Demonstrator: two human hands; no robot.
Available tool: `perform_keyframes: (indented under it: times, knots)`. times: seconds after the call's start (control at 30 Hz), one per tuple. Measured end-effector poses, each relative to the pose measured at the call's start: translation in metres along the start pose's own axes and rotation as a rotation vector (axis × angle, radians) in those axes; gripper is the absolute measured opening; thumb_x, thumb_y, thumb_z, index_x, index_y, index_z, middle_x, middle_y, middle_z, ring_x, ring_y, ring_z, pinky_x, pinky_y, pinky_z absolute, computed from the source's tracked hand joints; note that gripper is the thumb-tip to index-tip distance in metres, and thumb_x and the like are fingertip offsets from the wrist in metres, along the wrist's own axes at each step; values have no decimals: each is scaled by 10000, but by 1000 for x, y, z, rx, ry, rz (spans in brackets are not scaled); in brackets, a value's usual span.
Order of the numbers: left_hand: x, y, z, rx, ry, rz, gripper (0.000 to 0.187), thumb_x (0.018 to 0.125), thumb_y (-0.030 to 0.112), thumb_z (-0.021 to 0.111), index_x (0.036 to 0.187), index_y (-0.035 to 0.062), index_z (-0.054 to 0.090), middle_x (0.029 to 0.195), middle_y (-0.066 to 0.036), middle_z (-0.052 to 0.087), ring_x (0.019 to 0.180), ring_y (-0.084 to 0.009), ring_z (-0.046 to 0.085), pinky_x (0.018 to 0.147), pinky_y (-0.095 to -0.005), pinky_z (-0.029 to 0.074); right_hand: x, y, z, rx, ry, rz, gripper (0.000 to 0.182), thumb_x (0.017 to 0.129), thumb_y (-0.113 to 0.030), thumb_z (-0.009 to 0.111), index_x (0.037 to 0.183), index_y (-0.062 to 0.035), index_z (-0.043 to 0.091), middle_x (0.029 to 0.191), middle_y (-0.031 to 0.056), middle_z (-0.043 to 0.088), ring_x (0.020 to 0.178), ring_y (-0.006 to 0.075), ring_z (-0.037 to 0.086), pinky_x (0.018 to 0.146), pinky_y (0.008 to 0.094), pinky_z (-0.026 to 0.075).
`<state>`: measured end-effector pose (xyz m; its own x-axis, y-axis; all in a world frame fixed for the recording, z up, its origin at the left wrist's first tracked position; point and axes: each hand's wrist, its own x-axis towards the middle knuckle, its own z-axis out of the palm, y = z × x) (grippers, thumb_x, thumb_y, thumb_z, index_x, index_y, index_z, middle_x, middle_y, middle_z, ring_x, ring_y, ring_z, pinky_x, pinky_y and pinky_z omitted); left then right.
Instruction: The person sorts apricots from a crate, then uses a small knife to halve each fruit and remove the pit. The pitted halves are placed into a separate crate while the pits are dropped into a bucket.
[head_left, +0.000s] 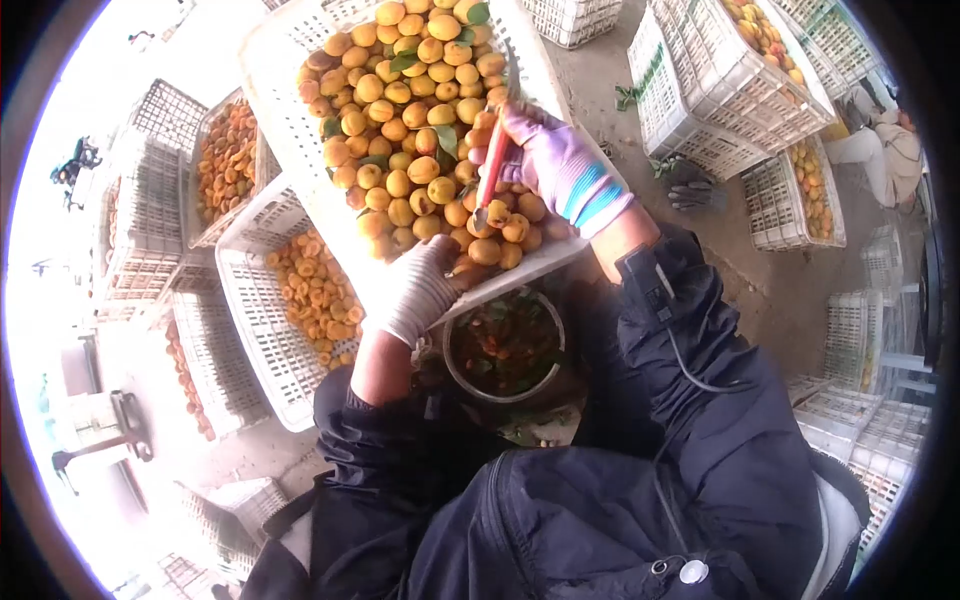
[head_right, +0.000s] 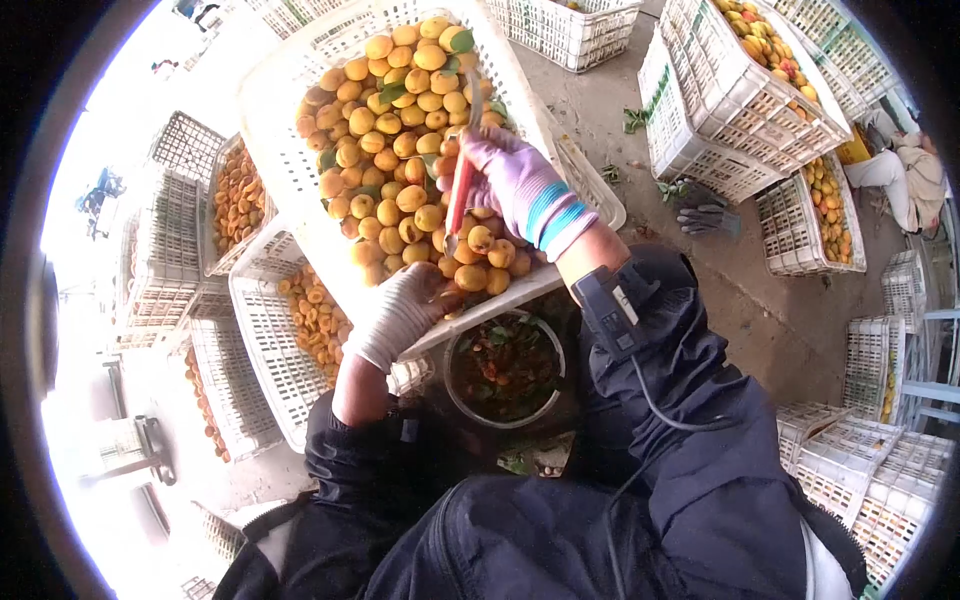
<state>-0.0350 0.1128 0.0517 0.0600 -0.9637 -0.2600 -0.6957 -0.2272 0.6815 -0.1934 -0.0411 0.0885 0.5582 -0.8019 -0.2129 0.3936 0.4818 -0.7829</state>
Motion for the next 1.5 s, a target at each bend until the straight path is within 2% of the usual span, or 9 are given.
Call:
perform_keyframes:
  times: [0.07, 0.3, 0.6, 0.73, 1.0, 1.03, 1.27, 1.43, 1.5]
  knots:
    - [-4, -4, 11, 270, -58, -30, 550, 754, 350, 753, 1211, 86, 598, 1046, -156, 634, 976, -352, 621, 853, -426, 504, -1, -15, -9, -40, 62, -46, 365, 958, -355, 579, 1120, -28, 595, 813, 102, 651, 682, 210, 672, 579, 332, 599]
    - [4, -26, 43, 372, 22, -54, 472, 819, 325, 709, 1220, 111, 578, 1089, -158, 650, 1017, -354, 617, 879, -416, 495, -13, -26, -9, -2, 120, -85, 260, 904, -252, 688, 1101, -89, 643, 680, -22, 573, 498, 36, 453, 439, 204, 399]
    - [2, 23, -1, -991, 325, -68, 386, 965, 325, 584, 1184, 15, 514, 940, -101, 637, 719, -166, 658, 641, -282, 533, -25, -3, 2, -348, 9, -16, 187, 857, -197, 740, 997, -88, 681, 772, -39, 631, 476, 15, 415, 417, 185, 331]
    - [-1, 35, -6, -1011, 394, -93, 420, 945, 352, 616, 1118, -11, 495, 876, -109, 628, 659, -176, 657, 581, -272, 533, -35, 6, 13, -749, -274, -99, 339, 828, -294, 767, 1080, -86, 676, 898, 10, 691, 830, 82, 610, 786, 245, 498]
    - [5, 32, -6, -739, 497, -185, 274, 960, 342, 589, 1065, 93, 544, 743, -62, 622, 584, -161, 619, 496, -305, 490, -32, 16, 22, -1005, -255, -132, 556, 785, -354, 791, 1195, -33, 595, 966, 142, 688, 895, 199, 656, 825, 310, 510]
    - [19, -15, 16, -148, 720, 172, 230, 964, 331, 571, 1029, 110, 581, 713, -88, 619, 611, -233, 623, 533, -352, 486, -31, 16, 23, -968, -258, -147, 594, 777, -364, 797, 1213, -23, 581, 972, 151, 685, 898, 214, 658, 823, 315, 512]
    - [12, 4, -4, -322, 602, -112, 281, 968, 362, 542, 944, 92, 614, 696, -141, 623, 661, -300, 626, 641, -388, 482, -32, 4, 31, -1109, -298, -137, 647, 765, -360, 801, 1216, 26, 544, 973, 195, 673, 916, 268, 663, 821, 343, 520]
    - [2, 21, -17, -611, 379, -157, 354, 973, 398, 552, 966, 52, 622, 671, -22, 588, 604, -111, 550, 582, -269, 445, -33, 6, 31, -1145, -276, -196, 636, 756, -341, 807, 1208, 25, 548, 994, 202, 670, 941, 288, 661, 838, 354, 518]
    - [0, 26, -17, -890, 326, -181, 371, 964, 410, 570, 958, 44, 625, 670, 39, 547, 595, -41, 473, 542, -214, 395, -33, 8, 28, -1099, -304, -222, 651, 756, -300, 817, 1219, 46, 520, 900, 130, 624, 751, 134, 608, 691, 286, 500]
